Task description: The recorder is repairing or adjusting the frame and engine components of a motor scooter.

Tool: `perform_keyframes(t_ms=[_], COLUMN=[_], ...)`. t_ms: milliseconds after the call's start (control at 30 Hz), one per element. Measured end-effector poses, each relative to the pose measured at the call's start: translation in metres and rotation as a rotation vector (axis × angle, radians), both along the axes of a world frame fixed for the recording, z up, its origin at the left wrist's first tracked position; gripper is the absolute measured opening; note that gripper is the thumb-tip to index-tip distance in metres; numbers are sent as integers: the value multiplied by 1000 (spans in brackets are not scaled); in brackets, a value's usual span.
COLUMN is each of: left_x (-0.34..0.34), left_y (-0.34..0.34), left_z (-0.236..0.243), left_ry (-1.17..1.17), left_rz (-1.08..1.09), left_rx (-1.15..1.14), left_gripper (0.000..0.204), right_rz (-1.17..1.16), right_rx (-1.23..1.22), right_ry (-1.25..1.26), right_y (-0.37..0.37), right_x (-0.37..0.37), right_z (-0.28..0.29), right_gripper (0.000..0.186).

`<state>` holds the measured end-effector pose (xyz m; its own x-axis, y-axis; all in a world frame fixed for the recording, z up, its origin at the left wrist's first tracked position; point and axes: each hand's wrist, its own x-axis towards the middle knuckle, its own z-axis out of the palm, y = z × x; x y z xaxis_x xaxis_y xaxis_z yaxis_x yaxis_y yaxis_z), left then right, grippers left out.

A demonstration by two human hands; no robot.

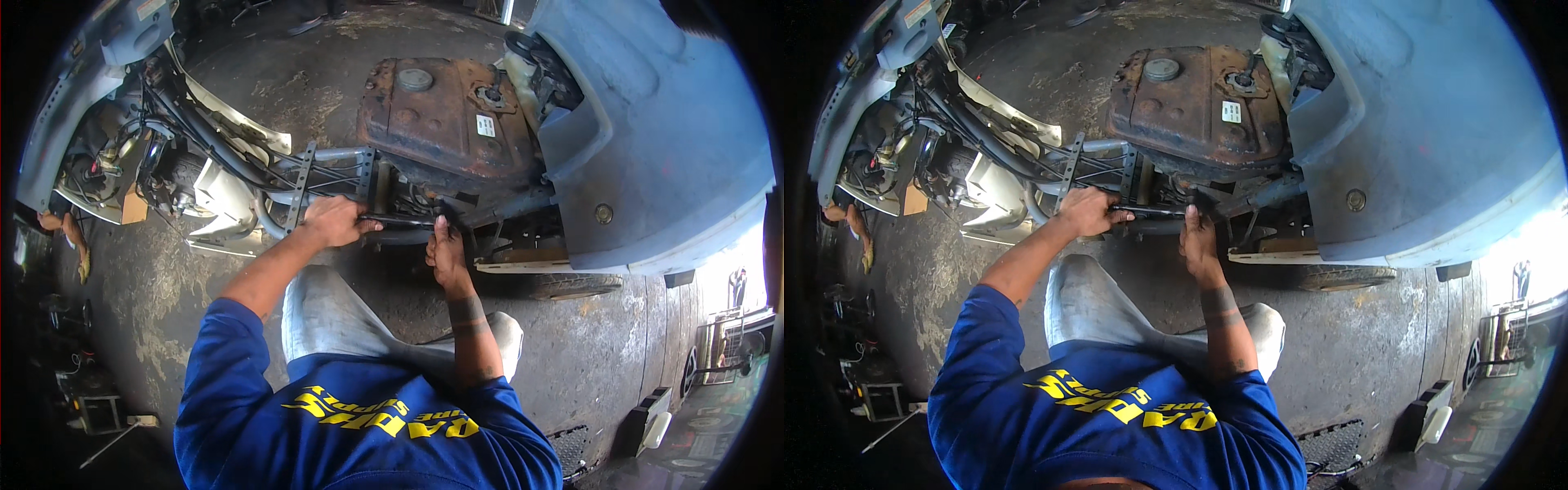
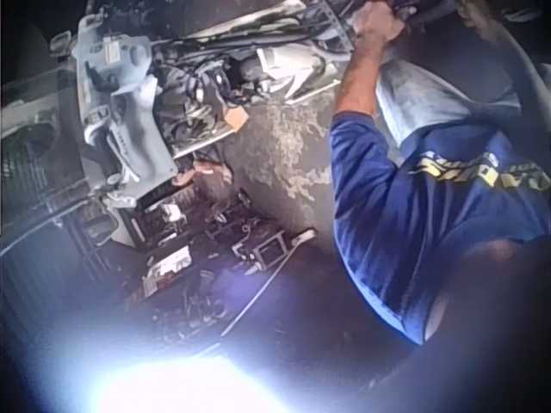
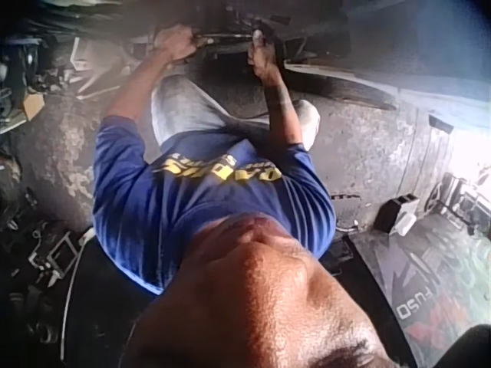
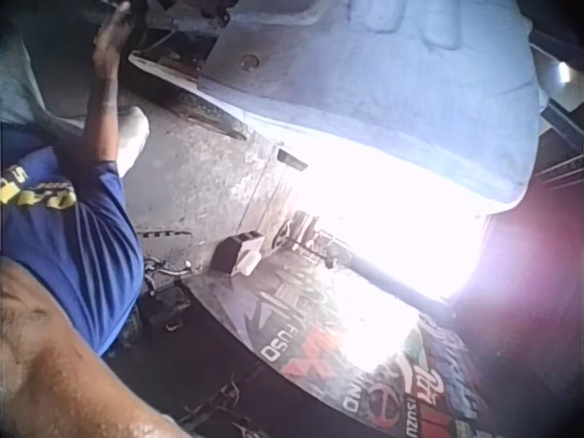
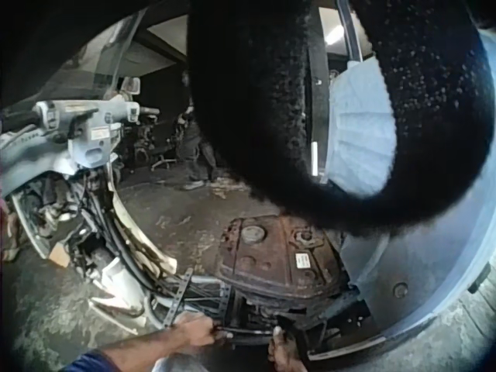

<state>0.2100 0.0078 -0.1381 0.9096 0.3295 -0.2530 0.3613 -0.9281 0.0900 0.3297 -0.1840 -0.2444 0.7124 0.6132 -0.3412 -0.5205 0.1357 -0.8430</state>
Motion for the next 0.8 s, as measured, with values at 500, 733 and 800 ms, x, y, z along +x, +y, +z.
perform_keyframes(t_ms=[500,733,800], left_x=[-8,22,30], left_y=[-17,-72,-70], left_z=[-3,88,94], left_ry=[-183,80,83], left_rz=[-19,-83,-162], left_rx=[114,297,380], left_gripper=[53,39,37], right_rz=[-98,-24,96], right_rx=[56,212,320], right_ry=[-259,215,271], right_y=[9,-6,-8], right_x=[2,12,20], right_z=[-6,4,-10], right_gripper=[31,41,43])
